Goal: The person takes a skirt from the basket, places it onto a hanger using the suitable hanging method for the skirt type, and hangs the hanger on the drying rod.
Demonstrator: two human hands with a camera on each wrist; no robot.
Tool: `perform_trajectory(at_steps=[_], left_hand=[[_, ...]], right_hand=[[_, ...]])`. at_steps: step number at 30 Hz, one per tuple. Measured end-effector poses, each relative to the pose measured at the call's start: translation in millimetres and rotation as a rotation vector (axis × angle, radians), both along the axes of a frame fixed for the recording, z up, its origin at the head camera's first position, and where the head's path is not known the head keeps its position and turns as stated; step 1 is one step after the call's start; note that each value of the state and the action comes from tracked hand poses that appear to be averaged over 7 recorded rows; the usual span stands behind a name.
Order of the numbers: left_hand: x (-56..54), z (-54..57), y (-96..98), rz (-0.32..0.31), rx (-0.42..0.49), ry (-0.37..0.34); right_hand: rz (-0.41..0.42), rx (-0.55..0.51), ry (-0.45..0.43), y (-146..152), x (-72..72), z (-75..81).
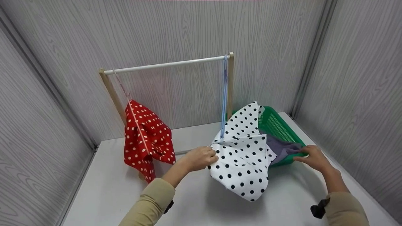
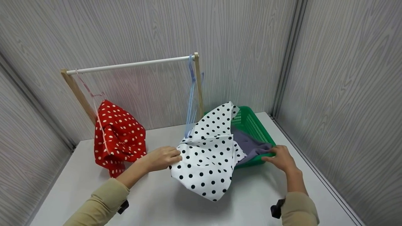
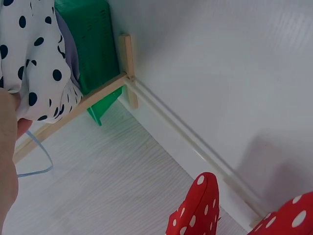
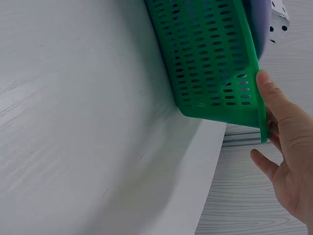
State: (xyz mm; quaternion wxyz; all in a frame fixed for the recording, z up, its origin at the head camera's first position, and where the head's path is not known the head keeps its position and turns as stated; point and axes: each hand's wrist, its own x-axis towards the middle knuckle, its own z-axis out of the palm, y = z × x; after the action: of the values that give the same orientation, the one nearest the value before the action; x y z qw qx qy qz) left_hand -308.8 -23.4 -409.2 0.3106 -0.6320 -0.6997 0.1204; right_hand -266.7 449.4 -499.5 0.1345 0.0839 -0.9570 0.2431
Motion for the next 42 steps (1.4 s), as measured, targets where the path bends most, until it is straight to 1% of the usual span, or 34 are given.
perform_trajectory(at_steps=[2, 5, 11, 14, 18, 22, 26, 30, 32, 34, 36, 38, 40, 42], left_hand=[[1.2, 1.6, -3.4, 0.001, -0.03, 0.001], [2.6, 4.2, -8.2, 0.002, -0.047, -0.009], [4.6, 6.4, -19.7, -0.001, -0.047, -0.015], [5.6, 5.4, -28.2, 0.0, -0.045, -0.024], [7.8, 3.2, -39.7, -0.003, -0.036, -0.043], [11.7, 2.4, -47.6, -0.022, -0.016, -0.051], [15.2, 1.2, -53.9, -0.037, 0.024, -0.048], [16.7, -1.1, -55.5, -0.027, 0.036, -0.038], [17.3, -1.7, -54.4, -0.014, 0.033, -0.037], [17.9, -2.3, -53.1, 0.002, 0.027, -0.034], [18.6, -2.6, -52.1, 0.019, 0.018, -0.032], [19.4, -3.0, -51.6, 0.035, 0.004, -0.029], [20.2, -3.8, -51.2, 0.044, -0.01, -0.021], [20.8, -5.2, -50.5, 0.045, -0.019, -0.022]], right_hand=[[0.015, -0.005, 0.006, -0.8, 0.3, -1.3], [0.021, -0.009, 0.013, -1.1, 1.3, -2.6], [0.011, 0.011, -0.021, 1.0, 1.7, -1.9], [0.027, 0.019, -0.013, 1.4, -0.4, -1.2], [0.027, 0.023, -0.009, 1.5, -1.5, -0.6], [0.017, 0.026, -0.001, 2.0, -0.4, 0.4], [0.021, 0.02, 0.003, 1.2, 0.1, 1.3], [0.037, 0.01, -0.01, 0.7, 0.9, 3.1], [0.047, 0.042, -0.026, 0.6, 2.4, 4.5], [0.065, 0.104, -0.03, -0.6, 4.2, 6.6], [0.087, 0.175, -0.014, -3.4, 5.5, 8.5], [0.111, 0.224, 0.019, -8.5, 5.4, 9.1], [0.132, 0.24, 0.057, -15.3, 4.2, 8.3], [0.148, 0.226, 0.07, -21.5, 3.7, 6.7]])
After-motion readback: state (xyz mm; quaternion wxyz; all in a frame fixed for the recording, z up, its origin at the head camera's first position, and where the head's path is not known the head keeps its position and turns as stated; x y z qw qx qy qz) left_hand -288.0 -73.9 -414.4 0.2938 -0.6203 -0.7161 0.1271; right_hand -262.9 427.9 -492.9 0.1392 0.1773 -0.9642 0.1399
